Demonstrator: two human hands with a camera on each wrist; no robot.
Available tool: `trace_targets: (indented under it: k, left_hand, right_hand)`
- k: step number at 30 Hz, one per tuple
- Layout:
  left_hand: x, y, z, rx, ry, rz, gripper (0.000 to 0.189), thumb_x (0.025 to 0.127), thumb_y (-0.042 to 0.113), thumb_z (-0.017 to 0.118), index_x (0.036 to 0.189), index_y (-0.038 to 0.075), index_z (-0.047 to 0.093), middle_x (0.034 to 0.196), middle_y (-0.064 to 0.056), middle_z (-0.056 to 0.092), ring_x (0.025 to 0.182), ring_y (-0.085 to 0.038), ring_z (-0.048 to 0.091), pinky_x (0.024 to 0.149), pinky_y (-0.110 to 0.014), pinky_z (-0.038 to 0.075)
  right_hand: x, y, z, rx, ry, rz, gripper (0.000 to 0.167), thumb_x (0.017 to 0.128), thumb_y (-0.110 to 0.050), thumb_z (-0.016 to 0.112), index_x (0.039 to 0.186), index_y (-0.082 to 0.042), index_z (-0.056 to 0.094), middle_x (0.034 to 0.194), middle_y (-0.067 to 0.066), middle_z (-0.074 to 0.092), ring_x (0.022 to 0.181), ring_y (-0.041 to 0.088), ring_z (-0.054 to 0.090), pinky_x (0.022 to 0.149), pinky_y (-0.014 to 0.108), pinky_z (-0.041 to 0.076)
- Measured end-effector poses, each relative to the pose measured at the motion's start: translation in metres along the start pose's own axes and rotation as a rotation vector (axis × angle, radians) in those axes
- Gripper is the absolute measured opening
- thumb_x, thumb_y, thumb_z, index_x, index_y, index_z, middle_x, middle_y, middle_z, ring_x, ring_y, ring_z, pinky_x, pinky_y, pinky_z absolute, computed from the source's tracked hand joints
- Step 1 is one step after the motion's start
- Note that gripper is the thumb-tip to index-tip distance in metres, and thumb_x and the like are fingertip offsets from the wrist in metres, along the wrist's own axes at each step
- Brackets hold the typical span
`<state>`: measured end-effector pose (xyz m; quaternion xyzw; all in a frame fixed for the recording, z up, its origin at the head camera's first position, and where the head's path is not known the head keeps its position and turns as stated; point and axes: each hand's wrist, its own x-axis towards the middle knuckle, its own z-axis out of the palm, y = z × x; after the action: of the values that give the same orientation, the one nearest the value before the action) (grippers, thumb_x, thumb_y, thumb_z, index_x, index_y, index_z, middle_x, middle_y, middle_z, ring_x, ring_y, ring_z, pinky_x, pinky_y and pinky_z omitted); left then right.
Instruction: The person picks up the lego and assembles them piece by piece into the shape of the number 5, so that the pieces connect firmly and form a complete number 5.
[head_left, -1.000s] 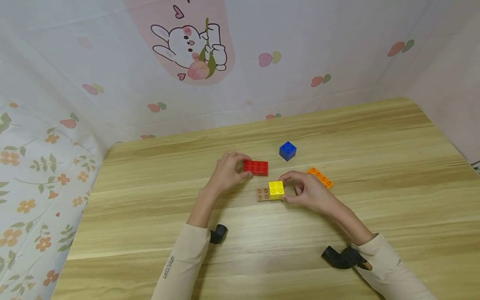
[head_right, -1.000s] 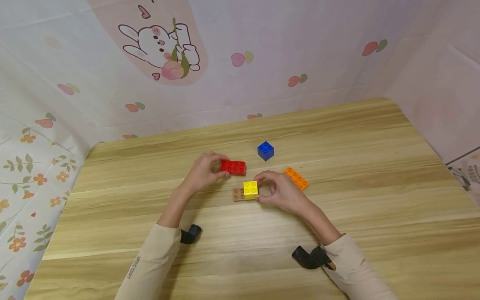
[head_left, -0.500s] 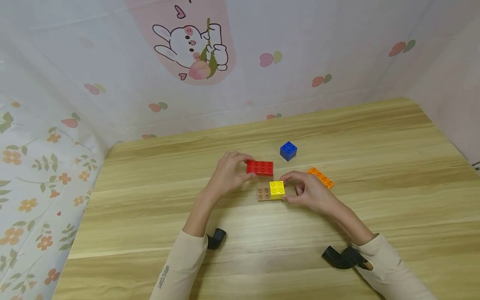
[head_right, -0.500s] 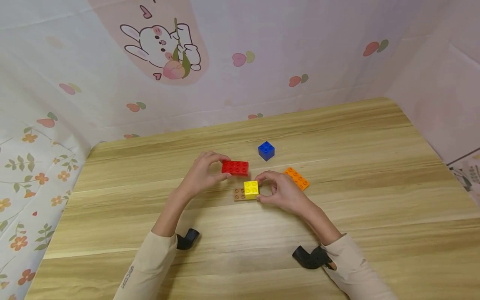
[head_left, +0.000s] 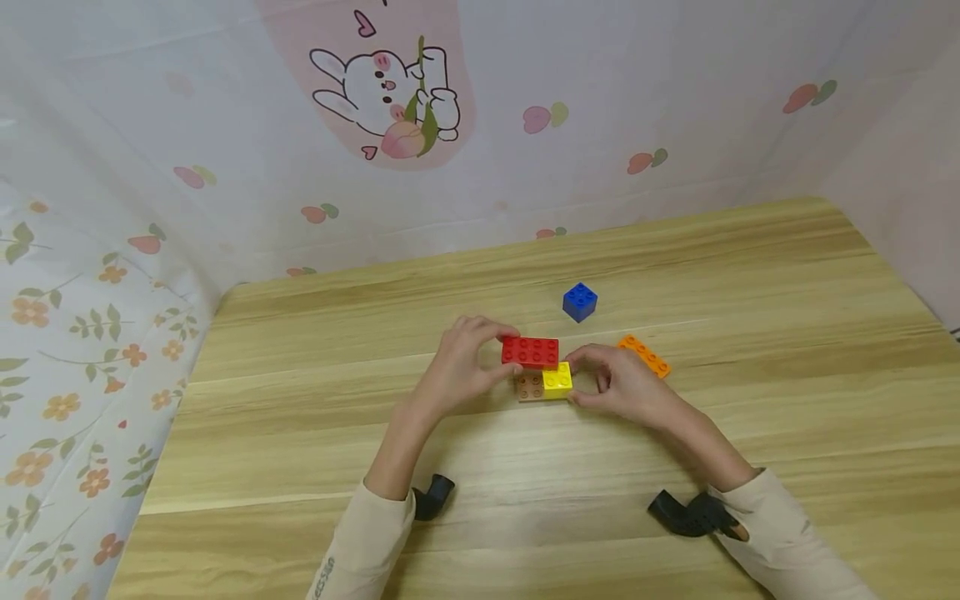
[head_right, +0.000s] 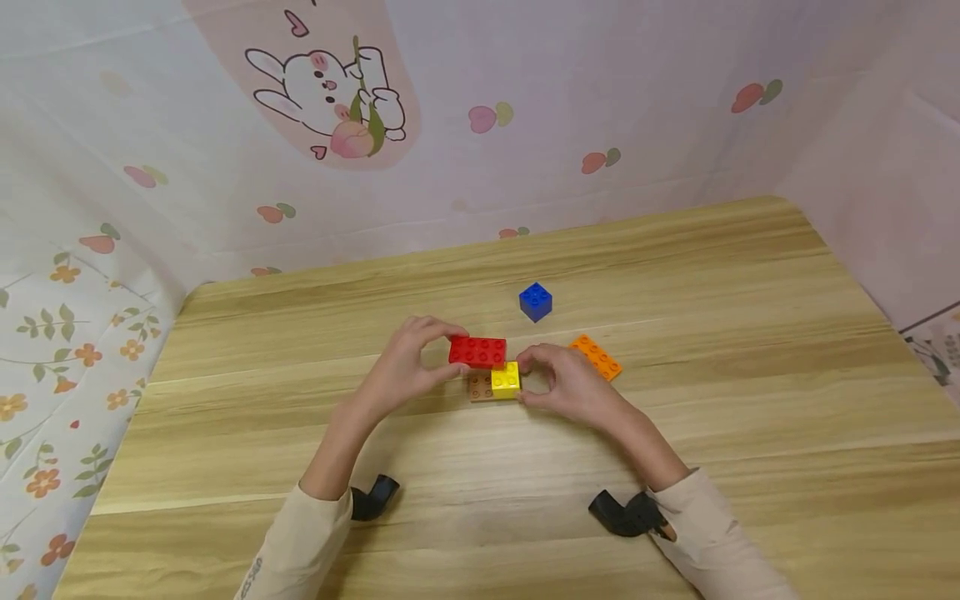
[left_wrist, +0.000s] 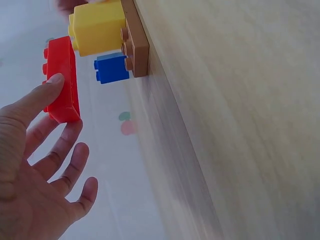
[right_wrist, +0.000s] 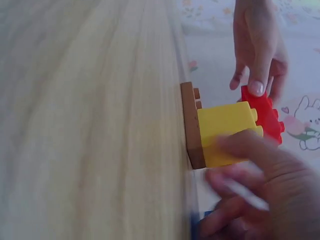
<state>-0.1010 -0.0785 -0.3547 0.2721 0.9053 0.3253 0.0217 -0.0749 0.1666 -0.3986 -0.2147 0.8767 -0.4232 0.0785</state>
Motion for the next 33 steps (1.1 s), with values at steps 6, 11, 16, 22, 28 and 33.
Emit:
trace_targets:
  k: [6,11,16,22,28,33]
  left_hand:
    - [-0.003,0.004,0.0,0.018,0.01,0.013,0.037,0.078,0.023,0.076,0.112,0.012,0.066,0.109,-0.002,0.062,0.103,-0.021,0.049,0.088,-0.042,0.037]
    - [-0.004,0.006,0.002,0.013,0.012,0.019,0.036,0.078,0.022,0.076,0.111,0.012,0.066,0.109,-0.002,0.062,0.104,-0.021,0.049,0.088,-0.042,0.037]
    - [-0.005,0.007,0.004,0.0,0.015,0.021,0.036,0.078,0.023,0.076,0.111,0.012,0.066,0.109,-0.002,0.062,0.104,-0.021,0.049,0.087,-0.042,0.037]
    - [-0.006,0.007,0.006,-0.008,0.022,0.033,0.036,0.078,0.023,0.077,0.11,0.012,0.067,0.108,-0.002,0.062,0.104,-0.02,0.048,0.087,-0.042,0.037]
    - [-0.006,0.008,0.006,-0.011,0.031,0.051,0.036,0.077,0.023,0.077,0.11,0.011,0.067,0.107,-0.002,0.062,0.102,-0.02,0.048,0.084,-0.04,0.038]
    - [-0.008,0.008,0.007,-0.004,0.03,0.058,0.036,0.077,0.024,0.078,0.109,0.012,0.067,0.107,-0.001,0.062,0.102,-0.02,0.048,0.083,-0.039,0.039]
  right_hand:
    - [-0.003,0.001,-0.002,-0.057,0.005,-0.022,0.044,0.075,-0.013,0.076,0.114,-0.002,0.059,0.1,0.005,0.061,0.056,0.008,0.043,0.049,0.023,0.039]
    - [-0.006,0.0,-0.009,-0.026,0.028,-0.037,0.054,0.076,-0.018,0.078,0.122,-0.002,0.054,0.107,0.007,0.059,0.053,0.007,0.044,0.048,0.022,0.04]
    - [-0.004,-0.006,-0.013,-0.023,0.102,-0.126,0.052,0.074,-0.016,0.079,0.119,-0.003,0.057,0.103,0.007,0.061,0.052,0.006,0.045,0.047,0.022,0.041]
    - [0.0,-0.014,-0.013,-0.007,0.15,-0.177,0.044,0.073,-0.012,0.08,0.112,-0.007,0.061,0.099,0.006,0.063,0.054,0.007,0.046,0.045,0.022,0.041]
    - [0.002,-0.015,-0.012,0.017,0.176,-0.219,0.033,0.075,-0.007,0.077,0.104,-0.007,0.063,0.093,0.006,0.063,0.054,0.007,0.045,0.045,0.022,0.042]
    - [0.002,-0.015,-0.011,0.022,0.173,-0.224,0.031,0.075,-0.006,0.077,0.103,-0.007,0.064,0.09,0.006,0.063,0.054,0.007,0.044,0.044,0.021,0.042]
